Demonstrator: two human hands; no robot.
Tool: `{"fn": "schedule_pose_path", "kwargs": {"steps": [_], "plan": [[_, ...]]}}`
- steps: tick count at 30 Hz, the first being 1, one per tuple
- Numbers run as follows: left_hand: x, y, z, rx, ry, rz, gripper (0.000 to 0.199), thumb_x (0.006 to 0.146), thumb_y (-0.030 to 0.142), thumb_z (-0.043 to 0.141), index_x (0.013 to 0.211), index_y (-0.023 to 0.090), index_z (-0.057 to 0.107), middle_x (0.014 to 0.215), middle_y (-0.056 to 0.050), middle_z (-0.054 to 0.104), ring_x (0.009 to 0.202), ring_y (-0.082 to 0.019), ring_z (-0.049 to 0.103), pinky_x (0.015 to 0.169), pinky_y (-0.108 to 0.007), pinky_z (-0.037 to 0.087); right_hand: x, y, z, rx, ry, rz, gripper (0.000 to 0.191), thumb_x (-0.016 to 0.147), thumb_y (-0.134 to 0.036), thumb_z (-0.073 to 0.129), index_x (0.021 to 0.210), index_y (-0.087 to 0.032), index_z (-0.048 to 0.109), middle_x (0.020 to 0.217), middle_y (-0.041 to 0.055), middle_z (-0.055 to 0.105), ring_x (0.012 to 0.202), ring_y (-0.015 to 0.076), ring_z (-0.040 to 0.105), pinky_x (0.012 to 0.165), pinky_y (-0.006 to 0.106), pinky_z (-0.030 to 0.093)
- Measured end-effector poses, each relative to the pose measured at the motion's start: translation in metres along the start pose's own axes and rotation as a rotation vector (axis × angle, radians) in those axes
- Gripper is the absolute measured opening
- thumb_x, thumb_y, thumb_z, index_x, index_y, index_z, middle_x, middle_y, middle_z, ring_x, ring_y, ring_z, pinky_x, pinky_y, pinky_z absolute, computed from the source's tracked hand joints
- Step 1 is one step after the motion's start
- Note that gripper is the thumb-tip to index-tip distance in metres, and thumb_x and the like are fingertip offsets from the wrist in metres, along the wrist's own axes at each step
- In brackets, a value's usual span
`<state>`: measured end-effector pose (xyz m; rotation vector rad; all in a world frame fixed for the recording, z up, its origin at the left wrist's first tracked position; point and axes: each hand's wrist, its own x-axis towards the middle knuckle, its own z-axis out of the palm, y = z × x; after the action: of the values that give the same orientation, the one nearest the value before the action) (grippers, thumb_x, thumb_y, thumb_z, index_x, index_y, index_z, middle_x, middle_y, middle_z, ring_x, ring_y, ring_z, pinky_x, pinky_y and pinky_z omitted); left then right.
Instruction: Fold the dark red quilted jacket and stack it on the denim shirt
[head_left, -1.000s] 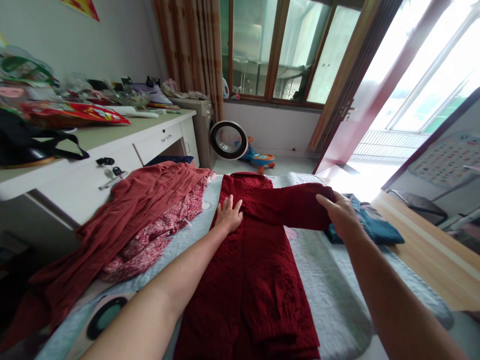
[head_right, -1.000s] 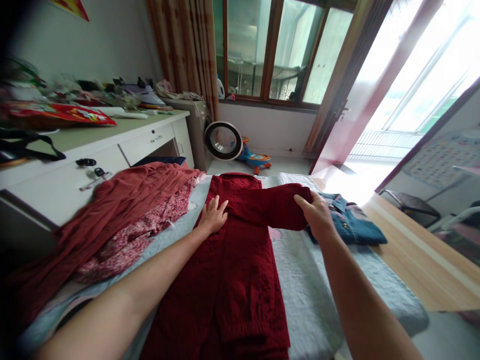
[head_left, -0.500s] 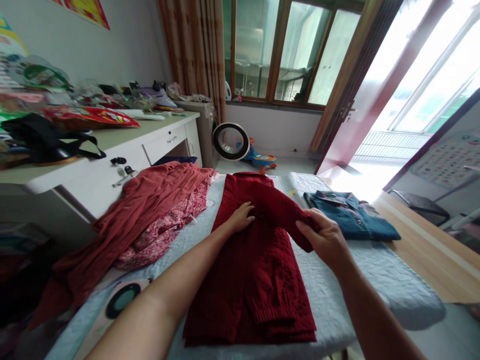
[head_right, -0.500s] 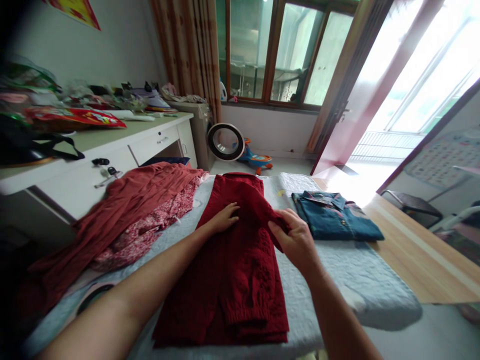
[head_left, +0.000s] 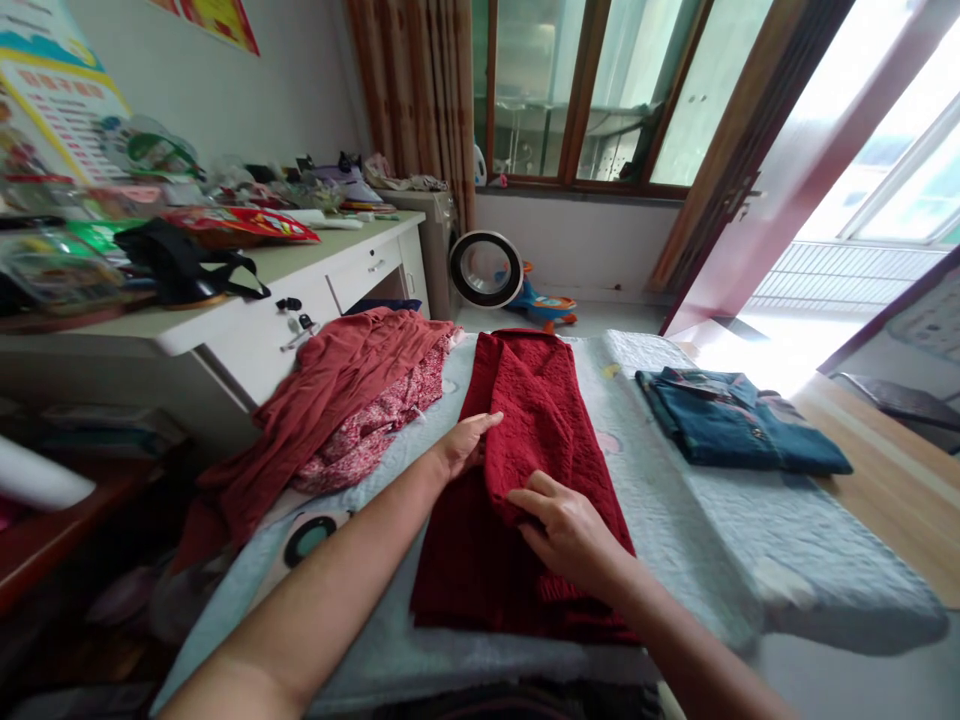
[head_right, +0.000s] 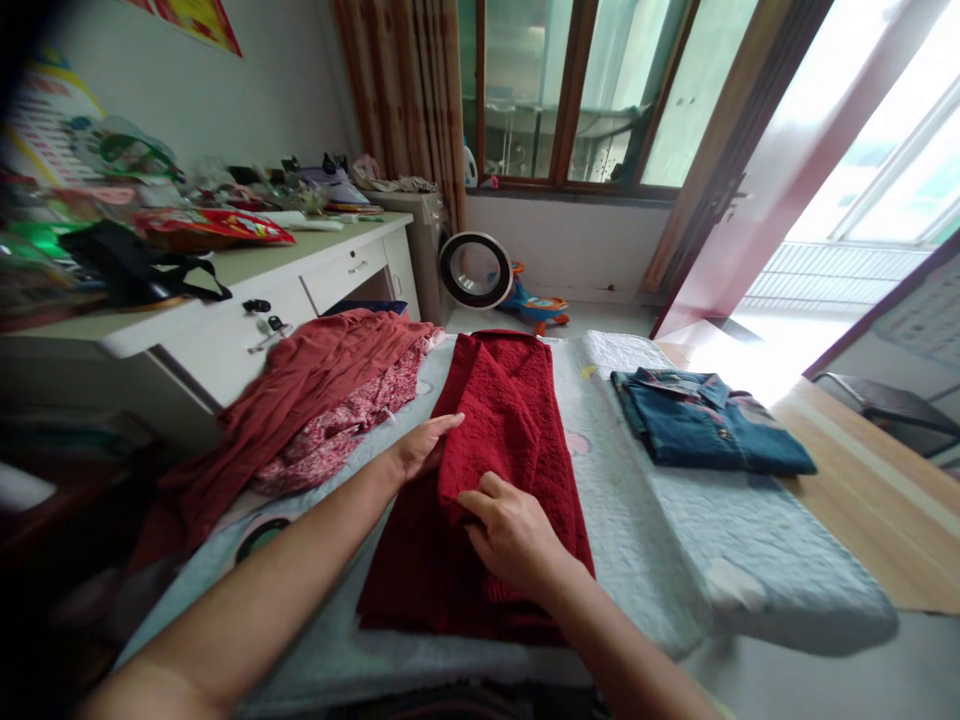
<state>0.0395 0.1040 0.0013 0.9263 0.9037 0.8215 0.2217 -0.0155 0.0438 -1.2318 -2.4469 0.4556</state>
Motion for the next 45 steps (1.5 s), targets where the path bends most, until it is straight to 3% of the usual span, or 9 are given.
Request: {"fn": "schedule_pose_path", "kwargs": {"steps": [3, 9, 15, 17, 21, 27, 33, 39, 45], "plan": [[-0.010, -0.008, 0.002, 0.043, -0.043, 0.030, 0.044, 0.073, 0.025, 0.070, 0.116, 0.015, 0.061, 0.106, -0.010, 0.073, 0.094, -0.024, 0.069, 0.088, -0.039, 0.053, 0.000, -0.005, 0.007, -0.037, -0.080, -0.009, 0.028, 0.085, -0.013, 0.053, 0.109, -0.023, 0.064, 0.093, 0.0024, 0.056, 0.081, 0.0144, 0.056, 0.072, 0.023, 0.044], [-0.013, -0.023, -0.007, 0.174, 0.098, 0.083, 0.043, 0.069, 0.014, 0.068, 0.111, 0.014, 0.059, 0.103, -0.009, 0.072, 0.093, -0.023, 0.067, 0.087, -0.037, 0.053, -0.005, -0.009, 0.014, -0.011, -0.168, -0.026, 0.033, 0.085, -0.021, 0.059, 0.118, -0.021, 0.061, 0.100, 0.0045, 0.058, 0.090, 0.0173, 0.056, 0.080, 0.027, 0.045], [-0.027, -0.037, -0.007, 0.232, 0.205, 0.123, 0.074, 0.073, 0.012, 0.061, 0.142, 0.017, 0.032, 0.112, -0.010, 0.069, 0.094, -0.021, 0.067, 0.089, -0.039, 0.053, -0.009, -0.010, 0.019, -0.017, -0.218, -0.039, 0.034, 0.082, -0.017, 0.060, 0.115, -0.021, 0.062, 0.102, 0.0058, 0.059, 0.093, 0.0192, 0.056, 0.084, 0.030, 0.046], [-0.032, -0.039, -0.006, 0.331, 0.201, 0.210, 0.076, 0.073, 0.009, 0.057, 0.144, 0.019, 0.031, 0.124, -0.010, 0.064, 0.107, -0.020, 0.064, 0.098, -0.039, 0.048, -0.011, -0.012, 0.021, 0.008, -0.192, -0.043, 0.032, 0.083, -0.014, 0.058, 0.113, -0.020, 0.063, 0.101, 0.0059, 0.061, 0.092, 0.0190, 0.057, 0.084, 0.030, 0.046], [-0.038, -0.040, -0.007, 0.593, 0.271, 0.373, 0.054, 0.074, 0.006, 0.049, 0.127, 0.016, 0.053, 0.132, -0.008, 0.059, 0.123, -0.019, 0.054, 0.111, -0.035, 0.037, -0.012, -0.012, 0.019, 0.150, -0.141, -0.079, 0.030, 0.084, -0.014, 0.057, 0.112, -0.020, 0.064, 0.102, 0.0055, 0.064, 0.093, 0.0172, 0.059, 0.085, 0.028, 0.046], [-0.049, -0.035, -0.008, 0.887, 0.220, 0.333, 0.041, 0.072, 0.006, 0.051, 0.110, 0.014, 0.065, 0.117, -0.008, 0.067, 0.113, -0.020, 0.060, 0.108, -0.035, 0.040, -0.013, 0.026, -0.001, 0.212, 0.096, 0.084, 0.023, 0.085, -0.018, 0.055, 0.104, -0.019, 0.067, 0.099, 0.0065, 0.068, 0.091, 0.0177, 0.063, 0.084, 0.030, 0.047], [-0.067, -0.029, -0.004, 0.813, 0.248, 0.269, 0.047, 0.074, 0.010, 0.052, 0.121, 0.014, 0.061, 0.121, -0.007, 0.066, 0.110, -0.020, 0.062, 0.106, -0.035, 0.043, -0.022, 0.059, -0.011, 0.159, 0.215, 0.304, 0.020, 0.084, -0.022, 0.054, 0.099, -0.018, 0.067, 0.093, 0.0054, 0.070, 0.084, 0.0182, 0.064, 0.078, 0.030, 0.048], [-0.079, -0.030, -0.003, 1.009, 0.192, 0.252, 0.051, 0.073, 0.016, 0.060, 0.124, 0.012, 0.058, 0.127, -0.011, 0.062, 0.118, -0.024, 0.057, 0.108, -0.037, 0.040, -0.033, 0.029, 0.003, 0.144, 0.047, 0.120, 0.011, 0.083, -0.022, 0.060, 0.092, -0.020, 0.066, 0.092, 0.0035, 0.064, 0.082, 0.0159, 0.060, 0.078, 0.028, 0.046], [-0.090, -0.025, -0.003, 1.053, 0.191, 0.270, 0.053, 0.075, 0.014, 0.057, 0.128, 0.013, 0.054, 0.130, -0.011, 0.060, 0.121, -0.023, 0.056, 0.109, -0.035, 0.039, -0.036, 0.003, 0.012, 0.182, -0.113, -0.004, 0.013, 0.080, -0.013, 0.062, 0.091, -0.020, 0.066, 0.094, 0.0030, 0.061, 0.088, 0.0157, 0.057, 0.082, 0.027, 0.045]]}}
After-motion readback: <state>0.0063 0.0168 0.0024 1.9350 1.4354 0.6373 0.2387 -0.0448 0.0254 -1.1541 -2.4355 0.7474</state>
